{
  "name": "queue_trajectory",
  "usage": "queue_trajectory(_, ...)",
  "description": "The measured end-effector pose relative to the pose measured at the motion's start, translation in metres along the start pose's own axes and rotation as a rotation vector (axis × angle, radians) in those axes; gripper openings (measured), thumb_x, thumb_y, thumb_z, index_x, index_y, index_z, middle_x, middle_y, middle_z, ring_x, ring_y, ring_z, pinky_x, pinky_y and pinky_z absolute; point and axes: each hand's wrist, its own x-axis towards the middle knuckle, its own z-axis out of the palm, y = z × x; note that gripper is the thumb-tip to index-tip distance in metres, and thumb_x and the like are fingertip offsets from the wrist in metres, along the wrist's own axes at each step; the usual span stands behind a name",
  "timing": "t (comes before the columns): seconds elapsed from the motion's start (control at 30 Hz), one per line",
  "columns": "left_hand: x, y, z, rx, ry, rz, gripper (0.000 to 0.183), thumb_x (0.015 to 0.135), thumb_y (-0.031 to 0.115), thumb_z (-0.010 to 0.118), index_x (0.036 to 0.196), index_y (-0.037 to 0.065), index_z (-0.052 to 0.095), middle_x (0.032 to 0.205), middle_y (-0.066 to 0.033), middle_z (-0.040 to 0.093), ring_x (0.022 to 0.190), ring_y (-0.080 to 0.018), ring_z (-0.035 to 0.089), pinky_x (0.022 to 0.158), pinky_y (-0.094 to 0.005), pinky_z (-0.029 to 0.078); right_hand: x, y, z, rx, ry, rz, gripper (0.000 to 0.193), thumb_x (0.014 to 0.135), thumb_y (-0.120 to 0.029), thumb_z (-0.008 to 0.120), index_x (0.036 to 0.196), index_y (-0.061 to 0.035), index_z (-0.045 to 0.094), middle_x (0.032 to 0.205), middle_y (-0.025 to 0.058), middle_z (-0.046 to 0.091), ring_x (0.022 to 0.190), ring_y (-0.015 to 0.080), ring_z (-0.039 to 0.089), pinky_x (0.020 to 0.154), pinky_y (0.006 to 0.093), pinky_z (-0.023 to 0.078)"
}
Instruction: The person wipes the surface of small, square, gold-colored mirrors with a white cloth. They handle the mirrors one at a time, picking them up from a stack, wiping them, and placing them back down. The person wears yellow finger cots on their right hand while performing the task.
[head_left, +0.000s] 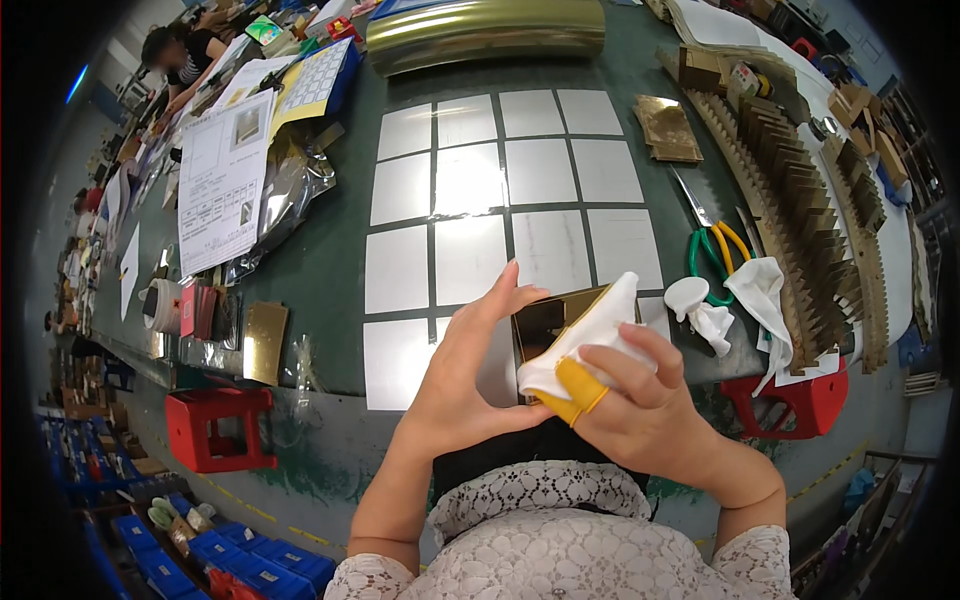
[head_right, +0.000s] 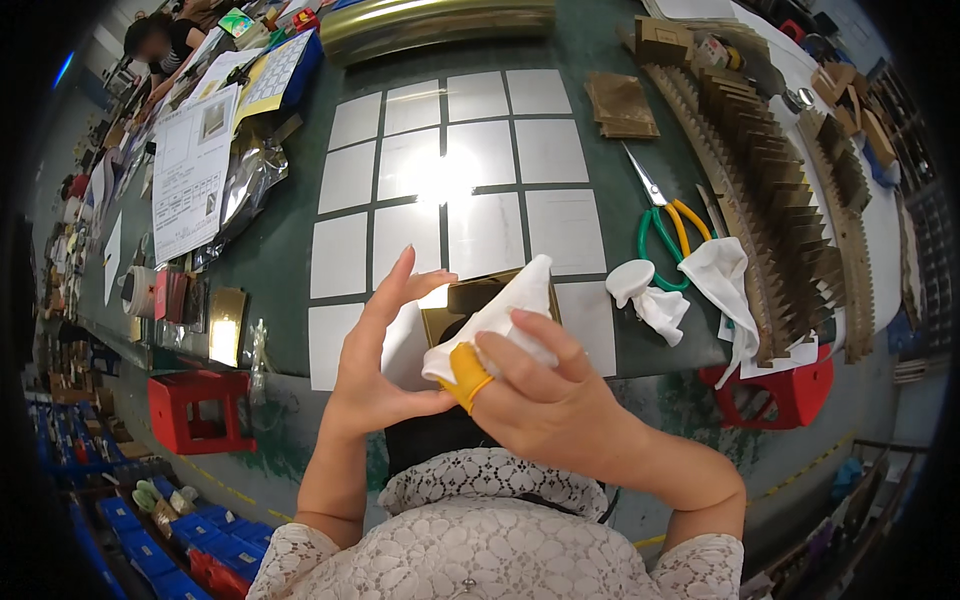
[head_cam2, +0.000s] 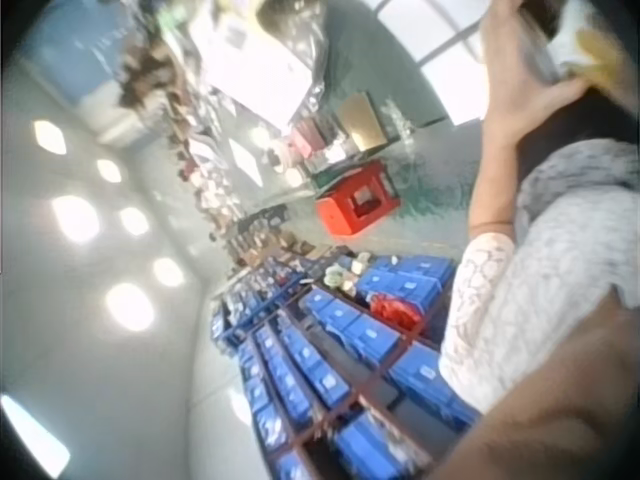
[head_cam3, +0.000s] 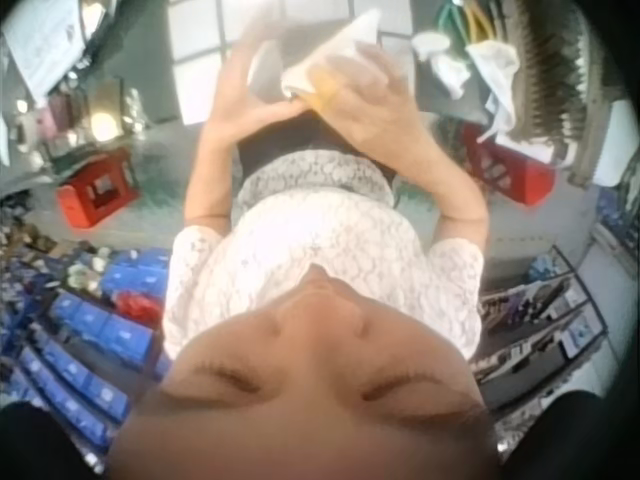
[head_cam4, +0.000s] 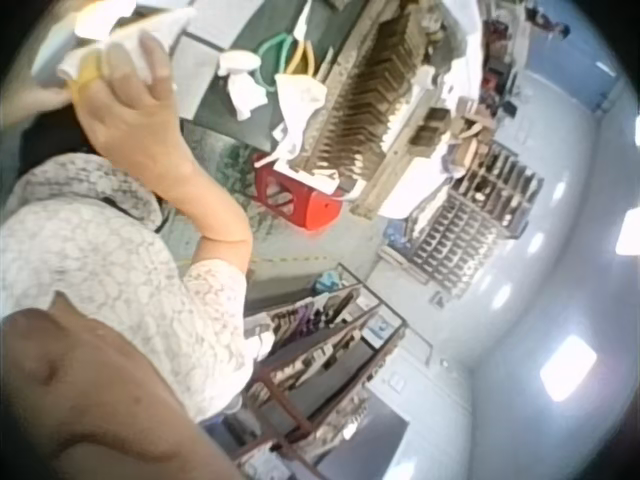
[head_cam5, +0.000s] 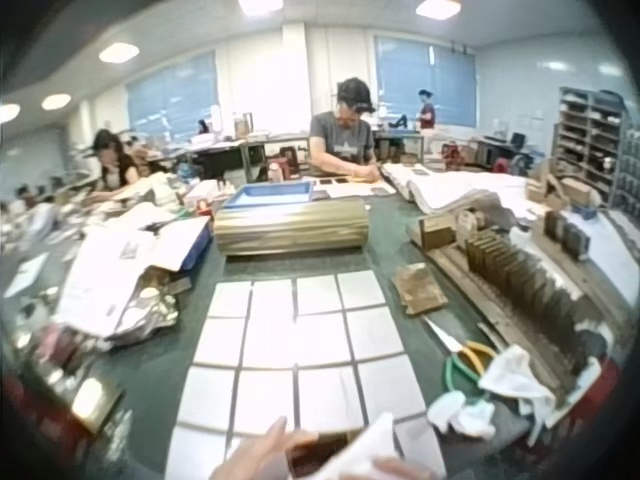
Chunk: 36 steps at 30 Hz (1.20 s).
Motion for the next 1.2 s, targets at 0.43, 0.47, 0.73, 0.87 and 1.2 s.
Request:
queue_trajectory(0.43, -0.008, -0.002, -0.012, 0.030, 0.114, 0.025, 0.113, 0.057, 0.019, 0.091, 0.149, 0.004, 0.027, 0.127, -0.0148, 0.059, 0.120, -0.0266, 0.054, 0.104, -0.0389, 0.039, -0.016, 0.023, -0.021, -0.172, -0.033, 0.121, 0.020, 0.063, -0.013, 0.074, 0.083, -0.0126, 0.072, 0.110, -0.0006, 0.056, 0.114, 0.0224, 0.051, 0.098, 0.0496, 0.038)
queue_trajectory(0.47, -0.008, -0.002, -0.012, 0.028, 0.117, 0.022, 0.113, 0.057, 0.019, 0.091, 0.149, 0.004, 0.027, 0.127, -0.0148, 0.059, 0.120, -0.0267, 0.054, 0.104, -0.0389, 0.038, -0.018, 0.025, -0.022, -0.183, -0.036, 0.129, 0.021, 0.063, -0.013, 0.074, 0.083, -0.0122, 0.072, 0.110, -0.0005, 0.056, 0.113, 0.0224, 0.051, 0.098, 0.0495, 0.039)
queue_trajectory(0.73, -0.007, 0.000, -0.015, 0.022, 0.109, 0.035, 0.113, 0.058, 0.019, 0.091, 0.149, 0.004, 0.026, 0.128, -0.0149, 0.057, 0.122, -0.0266, 0.053, 0.105, -0.0397, 0.038, -0.024, 0.033, -0.032, -0.242, 0.005, 0.252, 0.021, 0.060, -0.010, 0.073, 0.081, -0.0078, 0.072, 0.107, 0.0040, 0.060, 0.113, 0.0267, 0.050, 0.098, 0.0503, 0.037)
queue_trajectory(0.87, -0.007, 0.000, -0.015, 0.030, 0.100, 0.032, 0.112, 0.059, 0.019, 0.090, 0.149, 0.006, 0.026, 0.130, -0.0147, 0.056, 0.123, -0.0266, 0.053, 0.106, -0.0400, 0.037, -0.027, 0.035, -0.036, -0.277, 0.013, 0.305, 0.022, 0.060, -0.010, 0.073, 0.082, -0.0054, 0.072, 0.108, 0.0070, 0.060, 0.112, 0.0304, 0.049, 0.098, 0.0505, 0.037)
queue_trajectory(1.2, -0.008, 0.000, -0.016, 0.048, 0.094, 0.040, 0.113, 0.059, 0.019, 0.090, 0.150, 0.007, 0.025, 0.130, -0.0150, 0.056, 0.123, -0.0273, 0.052, 0.106, -0.0404, 0.036, -0.026, 0.037, -0.040, -0.293, 0.032, 0.334, 0.027, 0.066, -0.008, 0.070, 0.092, -0.0077, 0.075, 0.105, 0.0066, 0.061, 0.108, 0.0271, 0.052, 0.100, 0.0499, 0.037)
